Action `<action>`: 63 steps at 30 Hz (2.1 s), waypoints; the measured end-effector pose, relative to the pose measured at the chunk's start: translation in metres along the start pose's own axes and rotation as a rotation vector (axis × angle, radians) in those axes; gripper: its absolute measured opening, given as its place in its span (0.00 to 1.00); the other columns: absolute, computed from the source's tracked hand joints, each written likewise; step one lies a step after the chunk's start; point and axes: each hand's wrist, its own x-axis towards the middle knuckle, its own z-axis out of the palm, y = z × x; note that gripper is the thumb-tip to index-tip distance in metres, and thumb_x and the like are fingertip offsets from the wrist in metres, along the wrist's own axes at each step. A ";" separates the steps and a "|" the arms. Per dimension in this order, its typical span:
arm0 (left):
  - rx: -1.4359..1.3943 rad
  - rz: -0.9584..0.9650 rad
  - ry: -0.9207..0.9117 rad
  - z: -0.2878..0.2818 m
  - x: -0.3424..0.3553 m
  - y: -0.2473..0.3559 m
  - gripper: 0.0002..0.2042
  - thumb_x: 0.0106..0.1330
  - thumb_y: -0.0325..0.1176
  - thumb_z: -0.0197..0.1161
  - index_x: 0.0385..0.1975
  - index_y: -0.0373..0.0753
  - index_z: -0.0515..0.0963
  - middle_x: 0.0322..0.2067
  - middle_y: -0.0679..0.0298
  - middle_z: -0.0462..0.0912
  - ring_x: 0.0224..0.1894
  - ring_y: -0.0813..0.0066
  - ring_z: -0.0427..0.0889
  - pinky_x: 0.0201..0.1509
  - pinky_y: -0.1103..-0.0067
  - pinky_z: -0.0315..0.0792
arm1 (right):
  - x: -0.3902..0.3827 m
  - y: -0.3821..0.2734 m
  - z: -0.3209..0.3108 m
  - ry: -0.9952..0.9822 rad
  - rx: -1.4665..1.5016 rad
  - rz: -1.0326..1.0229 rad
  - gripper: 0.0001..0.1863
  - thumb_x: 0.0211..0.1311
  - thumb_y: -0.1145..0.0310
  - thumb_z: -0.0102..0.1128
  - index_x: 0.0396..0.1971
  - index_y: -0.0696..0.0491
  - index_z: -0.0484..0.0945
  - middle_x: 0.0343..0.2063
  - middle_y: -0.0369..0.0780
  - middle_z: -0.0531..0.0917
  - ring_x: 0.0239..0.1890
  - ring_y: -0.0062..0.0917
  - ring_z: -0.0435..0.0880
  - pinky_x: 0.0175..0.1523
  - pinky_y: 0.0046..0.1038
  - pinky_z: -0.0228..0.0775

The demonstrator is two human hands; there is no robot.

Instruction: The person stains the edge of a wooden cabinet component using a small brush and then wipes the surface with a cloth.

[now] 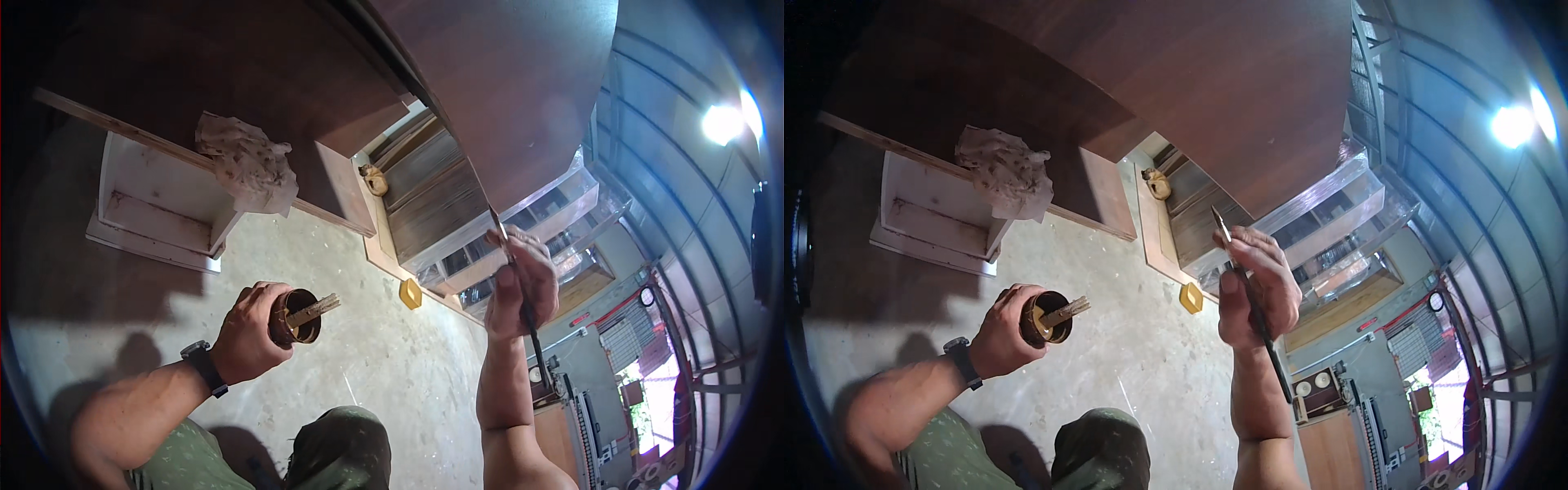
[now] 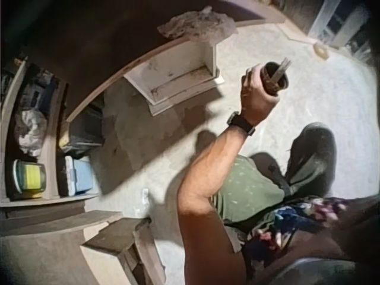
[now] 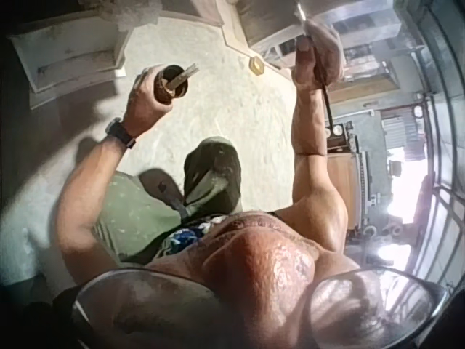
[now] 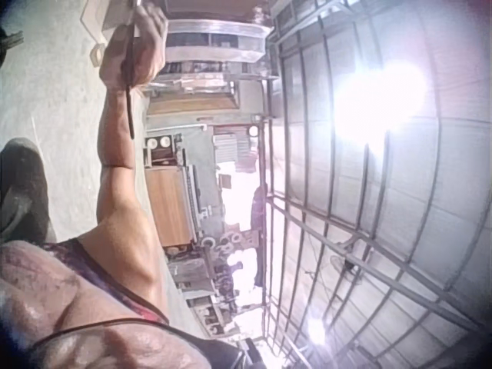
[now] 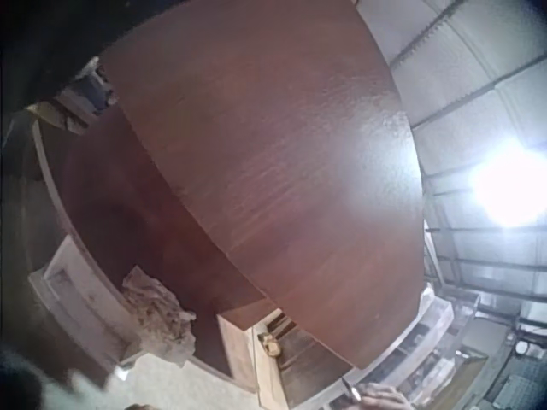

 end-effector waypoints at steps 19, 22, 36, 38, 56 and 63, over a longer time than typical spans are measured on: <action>0.026 0.009 0.040 -0.011 -0.003 0.004 0.31 0.46 0.23 0.73 0.55 0.36 0.73 0.49 0.53 0.81 0.54 0.48 0.80 0.62 0.61 0.74 | 0.057 0.027 0.013 -0.171 -0.073 -0.221 0.06 0.64 0.77 0.70 0.40 0.58 0.84 0.41 0.45 0.89 0.55 0.44 0.87 0.70 0.61 0.66; 0.026 -0.014 0.038 -0.007 -0.004 0.001 0.31 0.46 0.23 0.73 0.55 0.36 0.73 0.49 0.52 0.81 0.54 0.48 0.80 0.62 0.61 0.74 | 0.061 0.027 0.015 -0.113 -0.083 -0.191 0.12 0.51 0.83 0.68 0.35 0.54 0.86 0.35 0.41 0.90 0.52 0.42 0.90 0.69 0.56 0.70; 0.048 -0.060 -0.022 -0.014 -0.006 0.005 0.34 0.44 0.25 0.75 0.57 0.36 0.73 0.51 0.52 0.80 0.57 0.50 0.79 0.65 0.61 0.74 | 0.059 0.024 0.017 -0.130 -0.175 -0.273 0.15 0.49 0.86 0.71 0.35 0.50 0.88 0.37 0.41 0.91 0.54 0.42 0.89 0.69 0.53 0.72; 0.039 -0.058 -0.012 -0.015 -0.006 0.006 0.34 0.44 0.24 0.75 0.57 0.37 0.73 0.51 0.52 0.81 0.56 0.49 0.79 0.64 0.61 0.74 | 0.058 0.027 0.017 -0.116 -0.181 -0.296 0.15 0.50 0.85 0.72 0.36 0.50 0.89 0.37 0.42 0.91 0.54 0.42 0.89 0.69 0.53 0.72; 0.021 -0.030 -0.009 -0.019 -0.002 0.014 0.32 0.44 0.24 0.76 0.55 0.37 0.75 0.48 0.53 0.82 0.54 0.50 0.81 0.61 0.61 0.76 | 0.050 0.031 0.022 -0.051 -0.190 -0.297 0.16 0.54 0.84 0.71 0.40 0.49 0.89 0.40 0.42 0.91 0.57 0.42 0.88 0.72 0.54 0.70; 0.020 -0.033 0.014 -0.020 -0.003 0.015 0.30 0.45 0.23 0.74 0.53 0.39 0.76 0.47 0.55 0.84 0.53 0.50 0.81 0.60 0.60 0.76 | 0.049 0.034 0.022 -0.060 -0.182 -0.280 0.15 0.54 0.83 0.70 0.40 0.49 0.89 0.40 0.42 0.91 0.58 0.42 0.87 0.72 0.54 0.70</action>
